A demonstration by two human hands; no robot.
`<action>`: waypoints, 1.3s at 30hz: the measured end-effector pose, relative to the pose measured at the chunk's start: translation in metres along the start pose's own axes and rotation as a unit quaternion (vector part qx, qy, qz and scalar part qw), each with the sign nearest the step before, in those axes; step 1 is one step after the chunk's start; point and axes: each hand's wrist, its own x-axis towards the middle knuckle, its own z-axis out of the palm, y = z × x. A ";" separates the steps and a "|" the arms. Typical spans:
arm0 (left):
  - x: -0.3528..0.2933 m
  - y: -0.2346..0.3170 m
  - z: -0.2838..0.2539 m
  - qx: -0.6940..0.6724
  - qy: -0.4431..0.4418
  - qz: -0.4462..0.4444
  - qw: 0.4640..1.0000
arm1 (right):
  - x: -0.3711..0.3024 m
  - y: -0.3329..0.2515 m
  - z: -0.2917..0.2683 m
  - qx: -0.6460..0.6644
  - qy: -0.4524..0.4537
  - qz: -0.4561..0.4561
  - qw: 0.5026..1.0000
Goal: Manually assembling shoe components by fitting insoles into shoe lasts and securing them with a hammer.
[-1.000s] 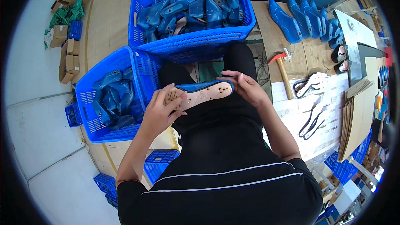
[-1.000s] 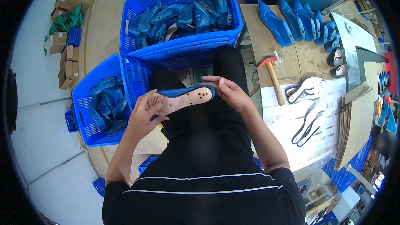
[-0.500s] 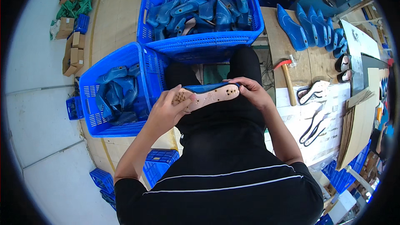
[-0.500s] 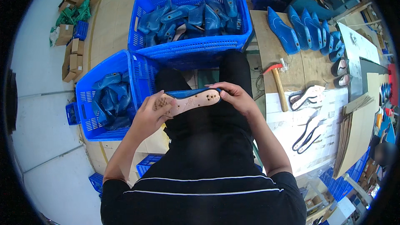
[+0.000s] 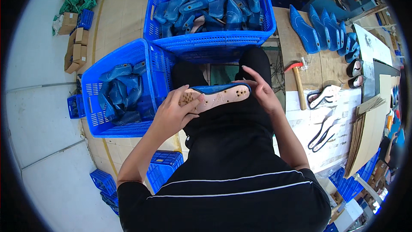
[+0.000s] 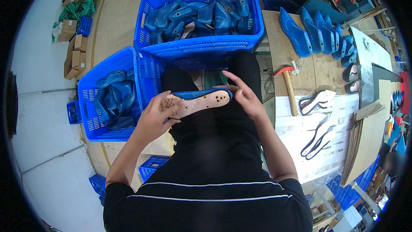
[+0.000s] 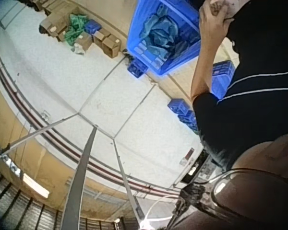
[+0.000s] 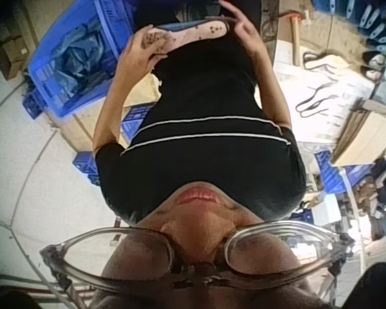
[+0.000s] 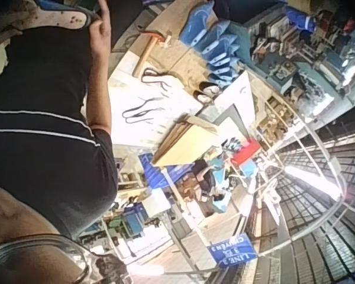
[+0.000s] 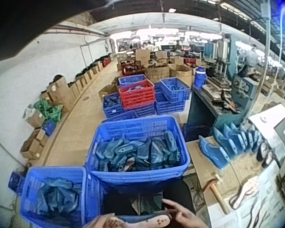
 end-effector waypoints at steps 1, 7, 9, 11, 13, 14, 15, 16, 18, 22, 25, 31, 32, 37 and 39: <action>-0.001 0.000 -0.001 -0.001 0.000 0.000 1.000 | 0.002 -0.005 0.001 -0.087 -0.031 -0.008 0.996; -0.003 0.003 -0.011 0.006 -0.033 -0.034 0.999 | 0.002 -0.008 0.011 0.006 -0.003 -0.044 0.999; 0.000 0.007 -0.014 0.036 -0.057 -0.046 0.997 | 0.003 -0.015 0.016 -0.168 -0.039 -0.082 0.982; 0.001 0.008 -0.016 0.050 -0.075 -0.056 0.994 | 0.004 -0.015 0.025 -0.154 -0.008 -0.038 0.987; 0.001 0.009 -0.018 0.063 -0.091 -0.064 0.992 | 0.007 -0.012 0.023 -0.154 0.005 -0.006 0.988; 0.001 0.009 -0.018 0.056 -0.101 -0.069 0.991 | 0.007 -0.011 0.024 -0.154 0.005 -0.007 0.988; 0.001 0.009 -0.018 0.050 -0.110 -0.075 0.990 | 0.008 -0.010 0.024 -0.145 0.003 -0.021 0.989; 0.000 0.009 -0.018 0.050 -0.111 -0.075 0.990 | 0.008 -0.010 0.024 -0.136 0.001 -0.036 0.990; -0.003 0.008 -0.014 0.054 -0.106 -0.062 0.991 | 0.010 -0.011 0.023 -0.151 -0.005 -0.044 0.988; -0.007 0.011 -0.010 0.068 -0.104 -0.072 0.990 | 0.009 -0.013 0.023 -0.127 -0.009 -0.025 0.991; -0.007 0.013 -0.007 0.049 -0.088 -0.068 0.993 | 0.009 -0.013 0.020 -0.125 -0.011 -0.004 0.992; 0.003 0.005 0.029 -0.054 0.095 0.107 0.988 | 0.011 -0.018 0.020 -0.099 -0.024 -0.003 0.995; 0.001 0.003 0.046 -0.068 0.113 0.107 0.985 | 0.012 -0.018 0.020 -0.099 -0.023 -0.003 0.995; -0.002 0.015 0.072 0.027 0.179 0.122 0.976 | 0.016 -0.007 0.015 -0.131 -0.026 -0.017 0.991; -0.004 0.008 0.076 0.046 0.167 0.117 0.978 | 0.015 -0.003 0.012 -0.149 -0.028 -0.031 0.988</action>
